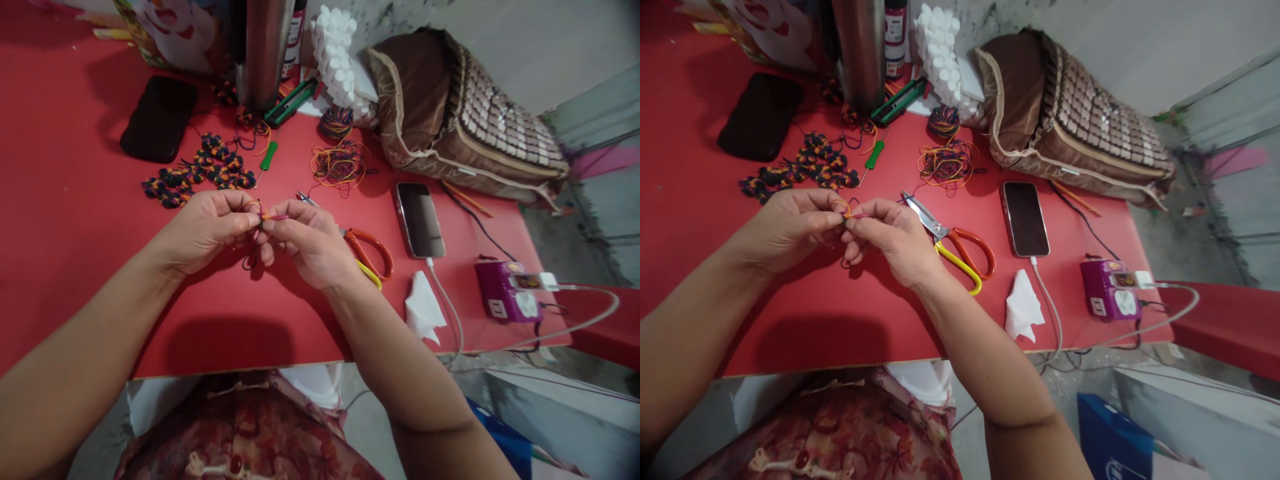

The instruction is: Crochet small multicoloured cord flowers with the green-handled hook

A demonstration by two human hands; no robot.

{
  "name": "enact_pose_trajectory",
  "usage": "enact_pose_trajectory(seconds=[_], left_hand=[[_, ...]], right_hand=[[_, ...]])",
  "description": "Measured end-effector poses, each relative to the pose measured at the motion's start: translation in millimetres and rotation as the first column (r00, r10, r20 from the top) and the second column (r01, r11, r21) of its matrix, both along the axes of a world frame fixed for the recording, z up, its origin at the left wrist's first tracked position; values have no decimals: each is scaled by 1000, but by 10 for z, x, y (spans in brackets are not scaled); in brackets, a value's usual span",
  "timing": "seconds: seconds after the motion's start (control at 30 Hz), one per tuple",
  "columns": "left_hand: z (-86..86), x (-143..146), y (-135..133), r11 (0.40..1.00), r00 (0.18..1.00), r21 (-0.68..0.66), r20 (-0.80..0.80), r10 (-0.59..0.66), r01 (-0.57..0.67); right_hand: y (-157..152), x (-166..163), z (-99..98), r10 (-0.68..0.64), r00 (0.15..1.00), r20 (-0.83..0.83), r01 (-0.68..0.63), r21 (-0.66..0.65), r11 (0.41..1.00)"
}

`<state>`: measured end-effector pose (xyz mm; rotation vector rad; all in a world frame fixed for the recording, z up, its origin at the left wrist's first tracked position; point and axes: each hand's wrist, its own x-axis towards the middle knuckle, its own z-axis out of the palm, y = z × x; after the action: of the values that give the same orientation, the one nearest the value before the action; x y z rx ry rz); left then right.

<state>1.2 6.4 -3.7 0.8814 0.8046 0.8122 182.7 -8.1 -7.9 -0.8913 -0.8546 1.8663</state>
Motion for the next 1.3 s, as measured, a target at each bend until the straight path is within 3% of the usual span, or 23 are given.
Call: enact_pose_trajectory(seconds=[0.17,0.3,0.37,0.57,0.83,1.1,1.3], left_hand=[[-34,-84,72,997,995,77,-91,34,-27],[-53,-123,103,989,981,124,-165,102,-82],[-42,-120,88,987,976,135,-191,106,-81],[-14,-74,9,992,980,109,-185,78,-59],[26,-59,23,984,971,177,-233,57,-15],[-23,1,-20,999,997,28,-68,41,-40],[-64,14,15,992,992,15,1,127,-127]], right_hand=[[10,79,63,59,997,55,-60,21,998],[14,150,161,-245,956,160,216,179,960],[4,159,186,-330,925,189,277,262,924],[-18,104,148,-173,943,284,110,226,968],[10,73,109,-73,960,269,28,168,985],[23,48,22,-32,998,57,30,48,998],[26,60,51,-79,996,46,78,15,997]])
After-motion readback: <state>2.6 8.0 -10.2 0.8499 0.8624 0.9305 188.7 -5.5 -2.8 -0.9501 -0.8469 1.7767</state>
